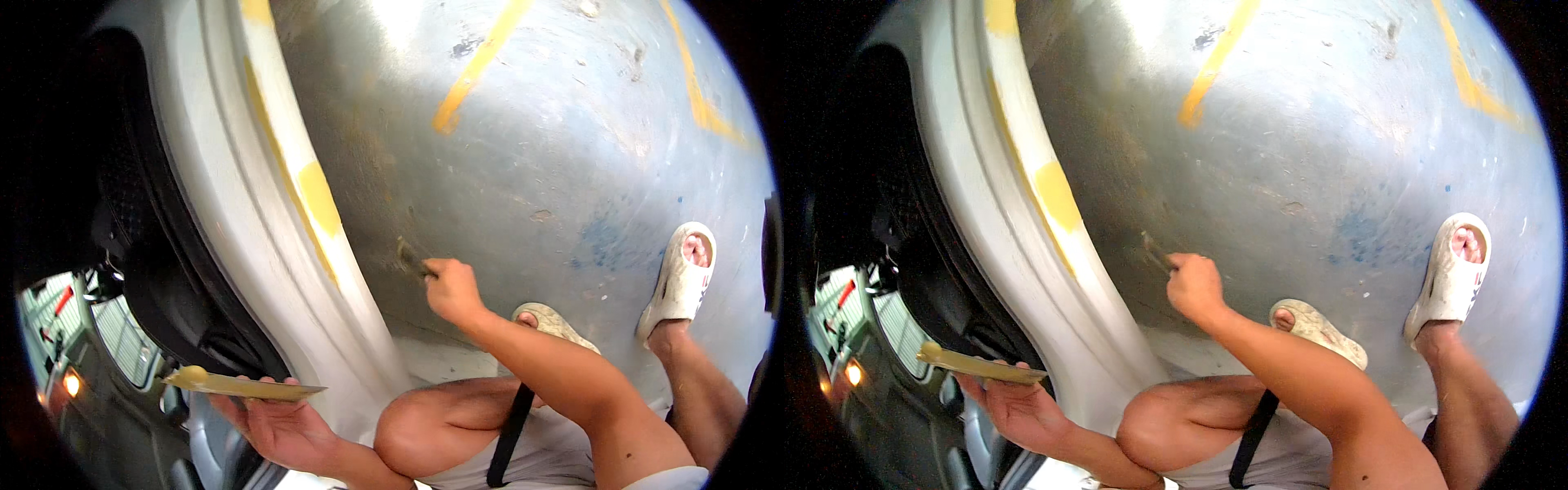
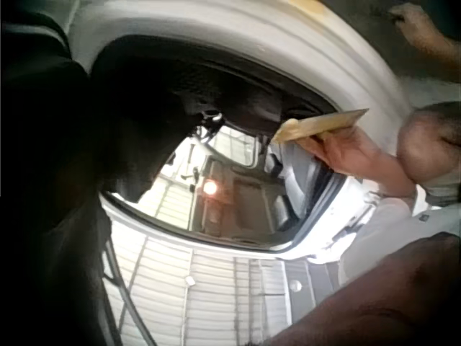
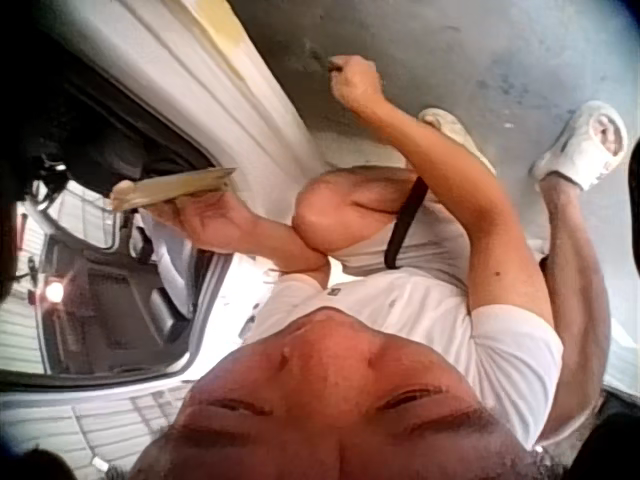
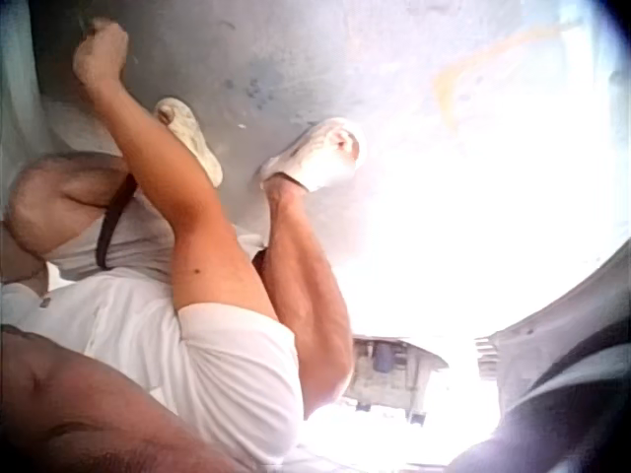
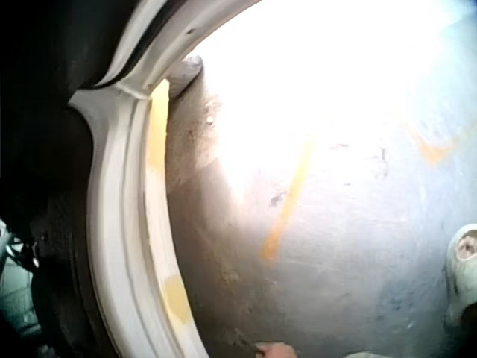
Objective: The person applies a yellow body filler to the lower edges of a white car's door and rear quarter panel using a putty knife and a flexible scraper. They smooth the filler along the seams and then walk to a workbench to clean the tools with a cloth.
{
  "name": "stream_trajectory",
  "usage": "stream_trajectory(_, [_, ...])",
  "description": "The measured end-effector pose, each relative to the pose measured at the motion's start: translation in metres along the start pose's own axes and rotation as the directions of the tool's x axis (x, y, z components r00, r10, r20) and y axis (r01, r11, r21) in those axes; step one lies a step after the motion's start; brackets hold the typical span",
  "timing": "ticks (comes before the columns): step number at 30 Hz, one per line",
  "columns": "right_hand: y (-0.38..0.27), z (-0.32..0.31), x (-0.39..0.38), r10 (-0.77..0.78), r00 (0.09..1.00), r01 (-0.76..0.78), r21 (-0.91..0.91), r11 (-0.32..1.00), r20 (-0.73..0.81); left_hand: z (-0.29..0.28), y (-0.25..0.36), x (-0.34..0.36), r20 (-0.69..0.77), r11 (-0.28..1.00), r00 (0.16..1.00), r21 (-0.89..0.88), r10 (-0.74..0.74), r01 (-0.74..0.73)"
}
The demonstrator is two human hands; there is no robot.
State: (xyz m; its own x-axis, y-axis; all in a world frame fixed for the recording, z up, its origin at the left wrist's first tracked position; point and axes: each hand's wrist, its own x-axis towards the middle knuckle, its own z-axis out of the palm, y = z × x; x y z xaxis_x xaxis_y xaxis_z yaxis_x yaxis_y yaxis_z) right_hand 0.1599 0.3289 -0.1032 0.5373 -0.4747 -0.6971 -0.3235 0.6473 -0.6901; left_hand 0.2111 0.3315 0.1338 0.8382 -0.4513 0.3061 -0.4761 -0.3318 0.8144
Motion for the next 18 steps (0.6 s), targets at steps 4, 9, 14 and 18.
stream_trajectory(4, [0.005,-0.033,-0.005,0.133,0.984,-0.123,0.083,0.989,-0.119,-0.016,0.016,-0.001,-0.081,0.997,0.996,-0.075,-0.028,0.022])
stream_trajectory(9, [-0.013,-0.068,-0.057,0.108,0.951,-0.063,0.161,0.985,-0.289,-0.048,0.037,-0.020,0.103,0.772,0.982,-0.607,-0.156,0.187])
stream_trajectory(14, [-0.086,-0.132,-0.203,0.093,0.958,-0.093,0.012,0.996,-0.271,-0.063,0.107,-0.035,0.134,0.464,0.835,-0.779,-0.534,0.422])
stream_trajectory(18, [-0.214,-0.184,-0.360,-0.093,0.970,-0.004,-0.399,0.917,-0.224,-0.156,0.201,-0.059,0.253,0.365,0.799,-0.786,-0.546,0.499])
